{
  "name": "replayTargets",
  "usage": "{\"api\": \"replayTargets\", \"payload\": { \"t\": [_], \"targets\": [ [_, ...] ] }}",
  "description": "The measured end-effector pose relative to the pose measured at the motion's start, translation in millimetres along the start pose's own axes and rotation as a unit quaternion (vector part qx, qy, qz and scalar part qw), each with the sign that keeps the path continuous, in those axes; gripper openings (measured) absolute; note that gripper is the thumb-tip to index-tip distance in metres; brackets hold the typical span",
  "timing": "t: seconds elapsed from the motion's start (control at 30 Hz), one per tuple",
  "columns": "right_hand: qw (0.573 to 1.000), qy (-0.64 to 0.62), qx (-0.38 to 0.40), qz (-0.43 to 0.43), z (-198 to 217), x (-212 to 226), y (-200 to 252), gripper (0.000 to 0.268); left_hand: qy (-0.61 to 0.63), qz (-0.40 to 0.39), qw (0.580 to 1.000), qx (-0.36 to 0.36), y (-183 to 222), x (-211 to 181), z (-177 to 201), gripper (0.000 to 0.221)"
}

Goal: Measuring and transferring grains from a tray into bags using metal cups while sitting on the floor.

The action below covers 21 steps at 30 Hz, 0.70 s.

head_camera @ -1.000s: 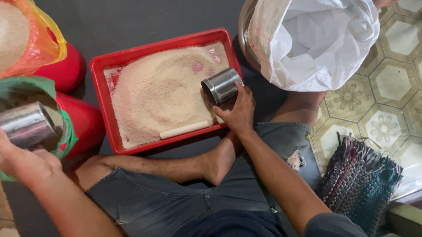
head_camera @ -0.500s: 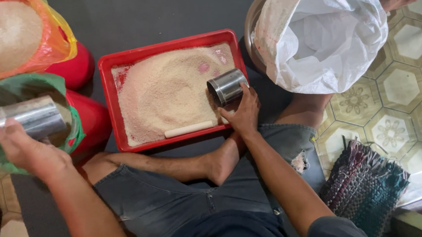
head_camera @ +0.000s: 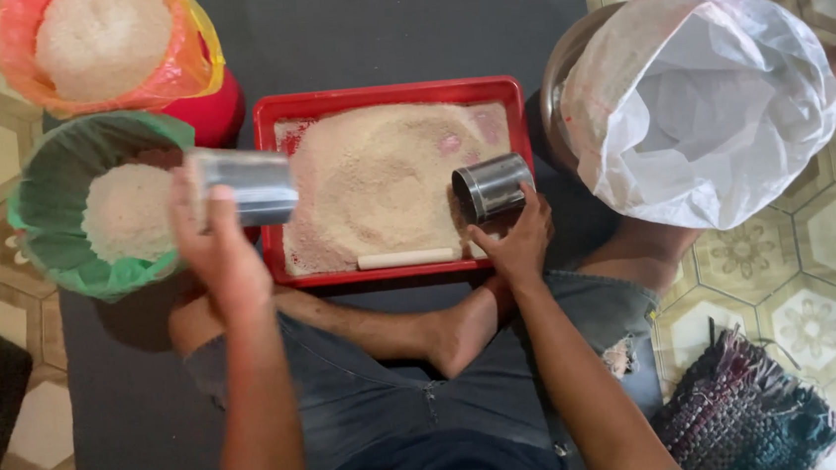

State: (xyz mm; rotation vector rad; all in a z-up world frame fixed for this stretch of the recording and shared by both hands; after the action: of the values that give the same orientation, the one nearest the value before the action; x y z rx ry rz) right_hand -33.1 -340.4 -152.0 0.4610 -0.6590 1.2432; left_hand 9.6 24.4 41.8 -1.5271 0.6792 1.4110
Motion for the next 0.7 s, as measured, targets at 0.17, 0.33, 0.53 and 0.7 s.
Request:
{"api": "replayTargets", "payload": {
  "t": [0.17,0.33,0.53,0.7],
  "targets": [
    [1.0,0.003,0.002,-0.001,1,4,-1,0.12,0.02,0.112,0.993,0.028,25,67,-20,0.061],
    [1.0,-0.006,0.007,-0.009,4,7,-2,0.12,-0.043,0.313,0.949,0.009,48,168,-37,0.08],
    [1.0,-0.009,-0.006,-0.008,3,9,0,0.123,-0.156,0.4,0.902,0.053,66,247,-39,0.097],
    [0.995,0.034,-0.078,0.042,-5,11,-2,0.118,-0.29,0.277,0.91,0.106,63,207,-41,0.081]
  ]
}}
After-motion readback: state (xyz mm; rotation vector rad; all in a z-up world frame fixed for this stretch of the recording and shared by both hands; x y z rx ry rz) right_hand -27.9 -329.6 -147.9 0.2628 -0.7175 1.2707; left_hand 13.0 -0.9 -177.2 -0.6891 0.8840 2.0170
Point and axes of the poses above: each hand's wrist, its own y-axis away from the middle knuckle, its own z-axis out of the back of the hand, x = y × z, the point moved 5 cm from there along -y, towards the middle knuckle, and after that the axes turned 10 degrees about x, right-handed, at the moved point
